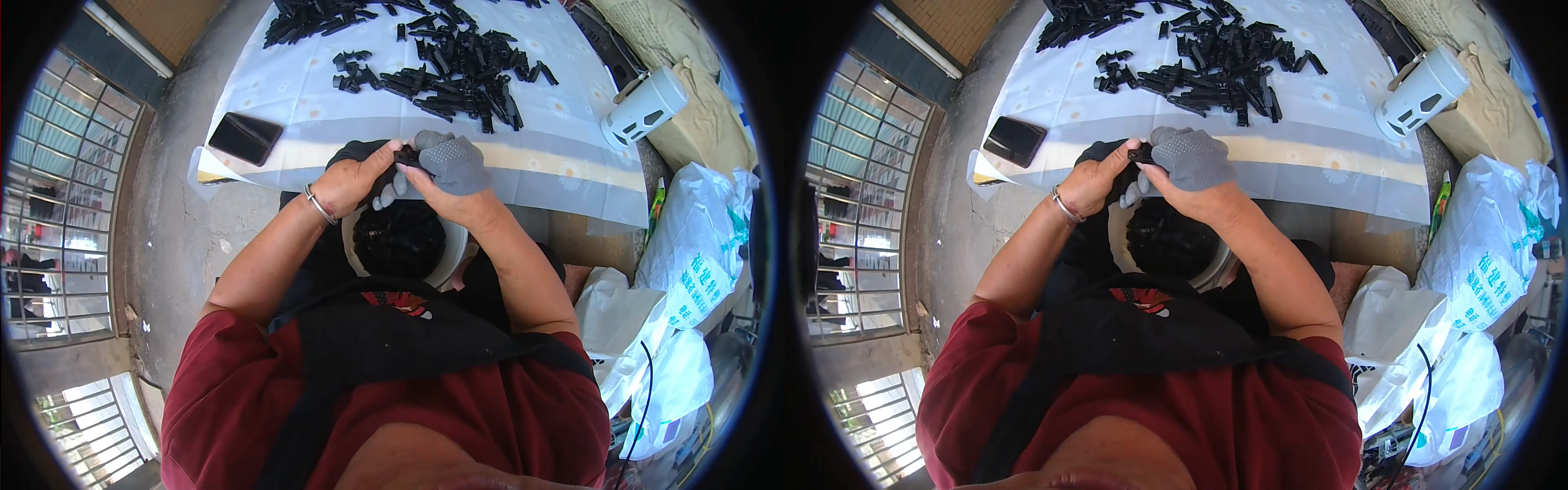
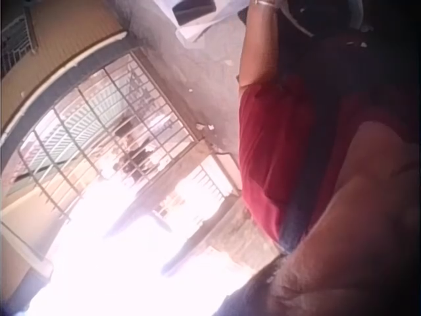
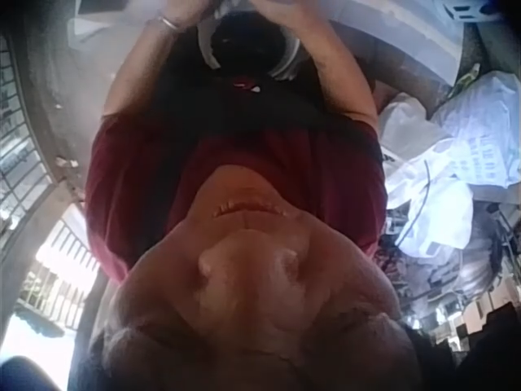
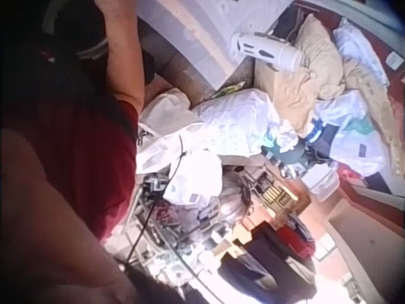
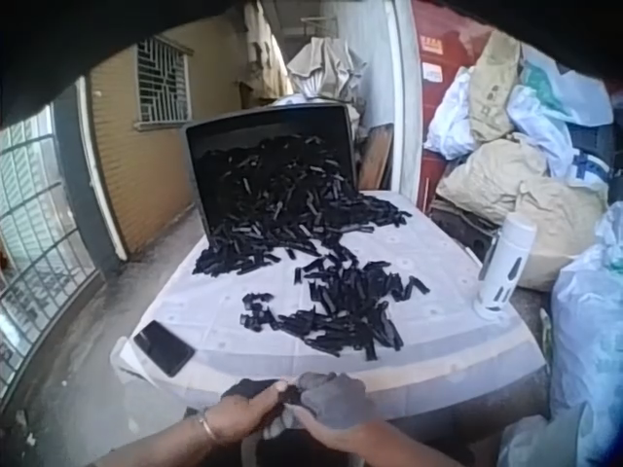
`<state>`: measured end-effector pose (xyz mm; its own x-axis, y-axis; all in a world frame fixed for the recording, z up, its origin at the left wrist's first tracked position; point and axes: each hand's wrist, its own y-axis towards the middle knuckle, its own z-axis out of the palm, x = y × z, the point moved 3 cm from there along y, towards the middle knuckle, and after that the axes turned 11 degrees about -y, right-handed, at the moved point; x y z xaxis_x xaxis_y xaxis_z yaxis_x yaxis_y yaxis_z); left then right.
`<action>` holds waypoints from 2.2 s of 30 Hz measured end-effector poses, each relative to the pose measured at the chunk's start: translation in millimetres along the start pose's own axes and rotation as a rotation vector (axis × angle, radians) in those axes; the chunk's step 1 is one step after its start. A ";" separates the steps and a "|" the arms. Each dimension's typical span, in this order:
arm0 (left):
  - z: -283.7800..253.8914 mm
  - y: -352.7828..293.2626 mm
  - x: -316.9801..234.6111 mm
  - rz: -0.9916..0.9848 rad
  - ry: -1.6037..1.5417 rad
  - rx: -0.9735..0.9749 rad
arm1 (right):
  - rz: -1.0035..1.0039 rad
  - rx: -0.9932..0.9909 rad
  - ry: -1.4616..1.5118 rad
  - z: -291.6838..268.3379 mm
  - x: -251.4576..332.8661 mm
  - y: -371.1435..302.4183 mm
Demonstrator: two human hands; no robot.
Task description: Inspecting and sorting small black plastic components from a pile into a container at a workstation.
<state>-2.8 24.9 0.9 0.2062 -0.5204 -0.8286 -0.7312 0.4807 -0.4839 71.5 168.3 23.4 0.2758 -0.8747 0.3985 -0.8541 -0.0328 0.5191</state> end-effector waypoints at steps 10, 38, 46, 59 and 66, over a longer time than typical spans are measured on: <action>0.0 -4.3 -6.1 0.512 -0.448 -0.010 | -0.002 0.041 -0.098 -13.0 -1.8 -6.0; -15.1 -13.9 -30.6 0.452 0.446 0.056 | -0.082 0.305 -0.154 -3.3 9.4 -7.7; -73.4 84.4 -40.3 0.572 0.787 -0.549 | 0.187 0.146 -0.642 1.6 -41.2 25.3; -41.5 55.9 -26.3 0.827 0.698 -0.512 | 0.277 0.382 -0.564 -7.0 -36.6 21.1; -60.2 57.1 -19.1 0.570 0.350 -0.465 | 0.305 0.202 -0.576 -4.2 -41.5 20.2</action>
<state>-87.6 19.9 6.1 -0.4383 -0.5118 -0.7389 -0.8735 0.4364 0.2158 44.6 206.0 20.5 -0.2213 -0.9752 0.0095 -0.9373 0.2154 0.2739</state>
